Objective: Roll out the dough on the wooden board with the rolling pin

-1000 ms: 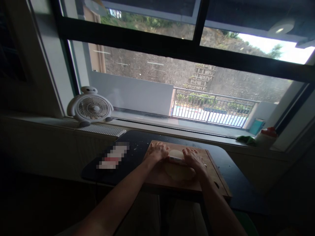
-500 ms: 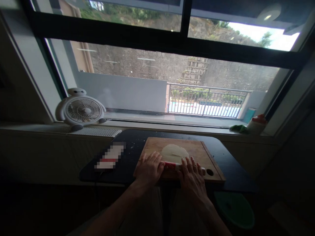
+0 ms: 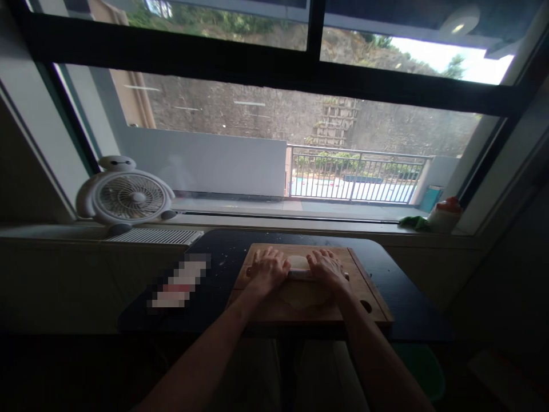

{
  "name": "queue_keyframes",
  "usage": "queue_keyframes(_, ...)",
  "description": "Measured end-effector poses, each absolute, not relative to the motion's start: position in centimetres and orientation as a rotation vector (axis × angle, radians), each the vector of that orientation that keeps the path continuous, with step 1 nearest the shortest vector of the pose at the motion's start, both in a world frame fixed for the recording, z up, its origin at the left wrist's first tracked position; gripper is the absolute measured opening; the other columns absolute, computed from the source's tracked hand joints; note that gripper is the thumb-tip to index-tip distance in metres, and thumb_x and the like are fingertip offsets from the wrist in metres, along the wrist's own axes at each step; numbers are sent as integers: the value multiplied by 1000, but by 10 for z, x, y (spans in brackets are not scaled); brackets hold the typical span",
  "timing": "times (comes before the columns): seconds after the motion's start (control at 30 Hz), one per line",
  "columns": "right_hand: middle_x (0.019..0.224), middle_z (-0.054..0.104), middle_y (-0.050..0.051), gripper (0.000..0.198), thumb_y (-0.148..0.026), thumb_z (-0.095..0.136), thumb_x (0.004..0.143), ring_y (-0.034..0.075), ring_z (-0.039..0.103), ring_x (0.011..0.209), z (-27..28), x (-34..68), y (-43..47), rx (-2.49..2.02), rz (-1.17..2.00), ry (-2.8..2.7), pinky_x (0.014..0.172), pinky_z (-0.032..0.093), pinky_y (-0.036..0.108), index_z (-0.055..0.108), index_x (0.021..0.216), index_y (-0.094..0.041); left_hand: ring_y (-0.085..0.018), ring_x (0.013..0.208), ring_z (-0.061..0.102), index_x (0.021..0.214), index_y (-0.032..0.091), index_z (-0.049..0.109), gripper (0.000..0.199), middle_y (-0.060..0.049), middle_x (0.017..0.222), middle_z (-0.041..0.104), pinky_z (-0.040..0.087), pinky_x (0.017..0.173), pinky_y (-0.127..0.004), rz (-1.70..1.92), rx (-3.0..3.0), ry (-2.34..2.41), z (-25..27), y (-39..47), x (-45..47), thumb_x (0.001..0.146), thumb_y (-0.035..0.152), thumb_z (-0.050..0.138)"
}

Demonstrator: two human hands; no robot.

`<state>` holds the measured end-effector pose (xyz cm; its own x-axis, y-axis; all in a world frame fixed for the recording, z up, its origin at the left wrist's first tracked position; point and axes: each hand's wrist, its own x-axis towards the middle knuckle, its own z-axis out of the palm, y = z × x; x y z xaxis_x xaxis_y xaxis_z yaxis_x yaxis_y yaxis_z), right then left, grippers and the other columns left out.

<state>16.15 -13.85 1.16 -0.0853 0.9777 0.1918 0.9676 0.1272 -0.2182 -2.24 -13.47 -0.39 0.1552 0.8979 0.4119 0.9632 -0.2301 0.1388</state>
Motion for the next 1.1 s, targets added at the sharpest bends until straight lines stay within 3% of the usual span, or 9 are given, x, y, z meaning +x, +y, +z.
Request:
queue_keyframes(0.13, 133, 48, 7, 46, -41, 21, 97, 22, 31, 130, -5, 159, -187, -1819, -140, -2030, 105, 21, 38, 59, 115, -21, -28, 130, 36, 114, 22, 60, 41, -8, 128, 57, 16, 110, -50, -724, -2231, -1690, -15, -186, -26, 91, 41, 32)
queue_keyframes(0.27, 137, 45, 6, 47, -34, 19, 98, 20, 29, 132, -22, 157, -232, -1775, -280, -1991, 109, 15, 35, 49, 130, -17, -26, 132, 35, 125, 23, 53, 43, -5, 136, 50, 18, 110, -48, -764, -2279, -1623, -26, -223, -36, 92, 38, 31)
queue_keyframes(0.47, 142, 38, 6, 48, -38, 21, 97, 22, 22, 135, -21, 160, -224, -1769, -285, -2040, 110, 13, 37, 46, 134, -17, -23, 131, 36, 126, 22, 53, 44, -6, 135, 51, 19, 111, -45, -723, -2335, -1619, -22, -212, -39, 94, 36, 27)
queue_keyframes(0.7, 124, 54, 9, 44, -39, 23, 96, 24, 40, 121, 15, 163, -133, -1920, 94, -2132, 98, 29, 41, 61, 109, -21, -24, 126, 43, 114, 18, 59, 36, -10, 127, 57, 24, 107, -46, -531, -2331, -1919, 3, -128, -23, 92, 29, 32)
queue_keyframes(0.87, 118, 58, 11, 44, -38, 23, 96, 23, 47, 111, 22, 165, -109, -1940, 185, -2145, 92, 35, 38, 61, 107, -19, -26, 118, 50, 108, 14, 61, 34, -14, 121, 60, 33, 101, -48, -501, -2357, -1933, 11, -109, -21, 91, 30, 35)
queue_keyframes(1.1, 133, 48, 6, 44, -42, 23, 97, 23, 30, 130, -10, 165, -181, -1775, -185, -2025, 105, 21, 39, 58, 116, -22, -27, 129, 39, 120, 17, 58, 42, -11, 127, 57, 22, 109, -50, -708, -2220, -1640, -12, -191, -27, 93, 37, 33)
